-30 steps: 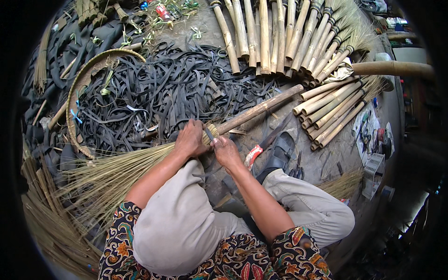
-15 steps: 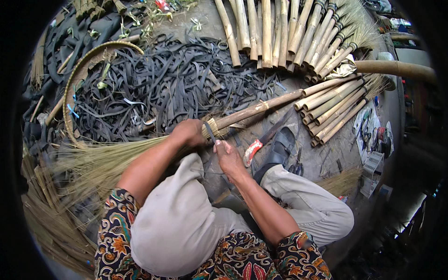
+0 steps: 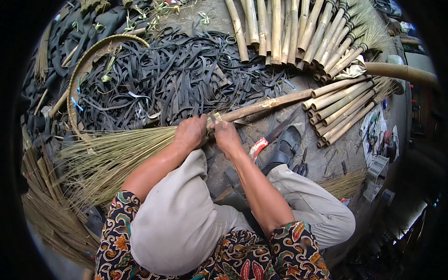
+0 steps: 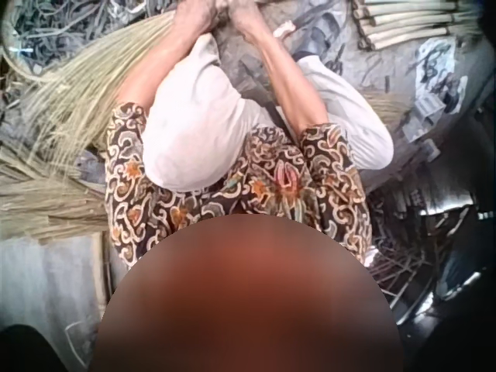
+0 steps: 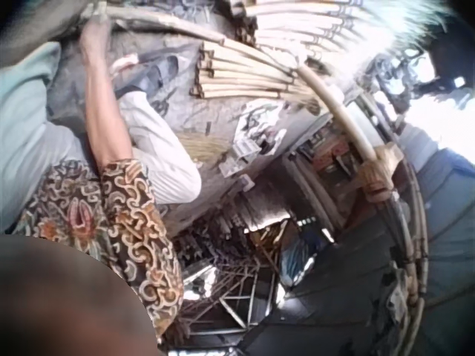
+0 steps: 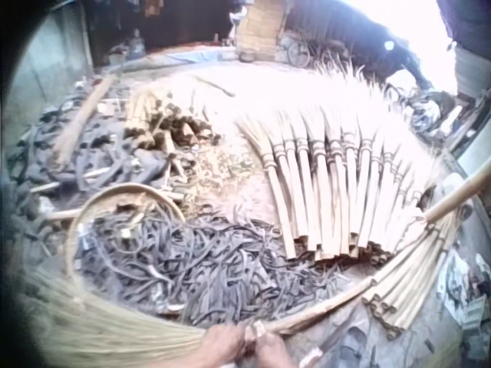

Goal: The person sits on the floor and assembles a broom by bundling straw-like fibers, inserting a bamboo handle, and securing the bundle with black rubber strips. They use a knife to cut the strips and a hammer to tighten the bindings, then place the finished broom with others nearby.

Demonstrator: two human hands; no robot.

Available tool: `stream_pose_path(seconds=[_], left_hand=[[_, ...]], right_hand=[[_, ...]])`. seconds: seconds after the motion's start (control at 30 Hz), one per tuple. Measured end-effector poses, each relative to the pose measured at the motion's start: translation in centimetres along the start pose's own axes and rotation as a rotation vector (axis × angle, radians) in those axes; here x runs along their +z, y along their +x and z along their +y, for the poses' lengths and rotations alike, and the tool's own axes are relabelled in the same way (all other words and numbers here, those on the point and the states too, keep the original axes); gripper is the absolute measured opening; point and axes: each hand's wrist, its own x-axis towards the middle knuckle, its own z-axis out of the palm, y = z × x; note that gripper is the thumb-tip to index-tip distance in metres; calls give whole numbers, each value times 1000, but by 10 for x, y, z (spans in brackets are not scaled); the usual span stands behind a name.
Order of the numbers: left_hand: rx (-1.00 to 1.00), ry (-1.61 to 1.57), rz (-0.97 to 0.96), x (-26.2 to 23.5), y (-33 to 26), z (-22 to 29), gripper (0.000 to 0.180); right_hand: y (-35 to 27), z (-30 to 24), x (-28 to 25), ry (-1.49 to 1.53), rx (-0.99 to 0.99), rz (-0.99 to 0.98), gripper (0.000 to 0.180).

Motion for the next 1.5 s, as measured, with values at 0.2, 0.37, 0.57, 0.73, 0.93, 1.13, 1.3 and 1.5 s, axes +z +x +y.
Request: stream_pose_path(seconds=[0.2, 0.37, 0.57, 0.73, 0.93, 1.13, 1.3, 1.5], left_hand=[[202, -496, -409, 19, 42, -26, 55], [157, -609, -308, 6, 41, -36, 52], [122, -148, -12, 4, 27, -23, 55], [140, 30, 257, 29, 1, 1, 60], [203, -150, -359, 6, 37, -12, 49], [89, -133, -37, 11, 22, -8, 51], [90, 87, 293, 31, 0, 1, 51], [149, -161, -180, 24, 30, -18, 43]], right_hand=[[-12, 13, -16, 183, 71, -15, 32], [4, 26, 7, 20, -25, 139, 37], [29, 37, 16, -149, -54, 158, 42], [36, 28, 24, -216, -167, 224, 40], [-11, 21, 5, 100, 97, 115, 34], [14, 11, 9, -57, 48, 153, 36], [5, 4, 12, 268, 150, 8, 29], [-52, 8, -12, 367, 195, -34, 29]])
